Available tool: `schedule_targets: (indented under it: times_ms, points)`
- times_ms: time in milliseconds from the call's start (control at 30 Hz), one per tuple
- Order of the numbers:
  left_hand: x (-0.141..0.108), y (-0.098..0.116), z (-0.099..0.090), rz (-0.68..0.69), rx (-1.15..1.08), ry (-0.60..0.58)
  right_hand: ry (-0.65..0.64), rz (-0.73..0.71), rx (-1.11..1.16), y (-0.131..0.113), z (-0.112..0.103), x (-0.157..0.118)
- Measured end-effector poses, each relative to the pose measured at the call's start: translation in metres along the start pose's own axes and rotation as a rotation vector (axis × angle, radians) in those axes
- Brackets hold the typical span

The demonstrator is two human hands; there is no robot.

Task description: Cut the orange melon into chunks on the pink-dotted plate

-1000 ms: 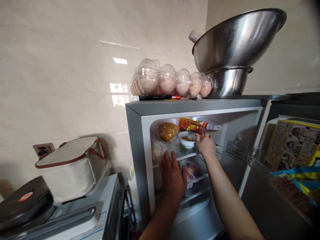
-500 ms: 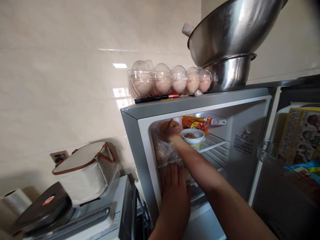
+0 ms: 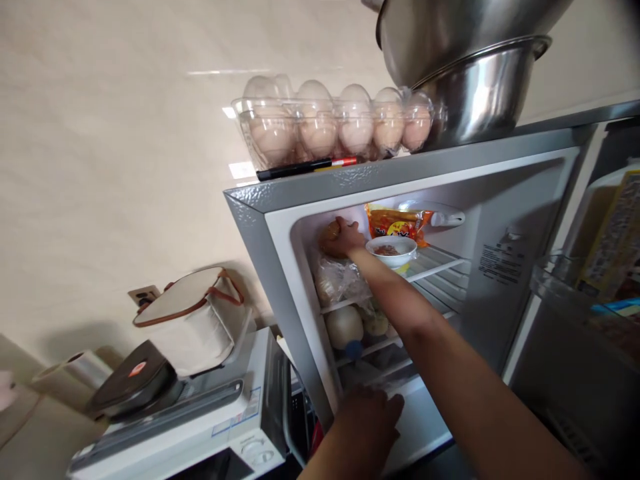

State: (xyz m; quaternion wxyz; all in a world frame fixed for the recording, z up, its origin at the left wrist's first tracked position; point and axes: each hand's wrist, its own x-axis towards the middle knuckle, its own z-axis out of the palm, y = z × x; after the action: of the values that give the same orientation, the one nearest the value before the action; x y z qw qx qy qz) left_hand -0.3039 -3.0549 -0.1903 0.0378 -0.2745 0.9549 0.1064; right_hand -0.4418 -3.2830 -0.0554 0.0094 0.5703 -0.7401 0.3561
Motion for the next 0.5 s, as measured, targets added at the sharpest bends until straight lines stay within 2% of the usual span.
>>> schedule_targets:
  times_ms: [133, 267, 367, 500]
  points:
    - [-0.005, 0.0, 0.009, 0.004, -0.015, 0.031, 0.127, -0.042, 0.03, -0.005, 0.012, -0.019]
    - [-0.012, 0.0, 0.012, -0.001, -0.037, 0.04, 0.203, -0.038, 0.18, -0.005, 0.019, -0.03]
    - [-0.013, -0.001, 0.012, -0.018, -0.064, 0.043, 0.257, -0.005, 0.326, -0.005, 0.016, -0.029]
    - [-0.011, -0.004, 0.012, -0.09, -0.124, -0.044, 0.374, -0.064, 0.458, -0.007, 0.006, -0.028]
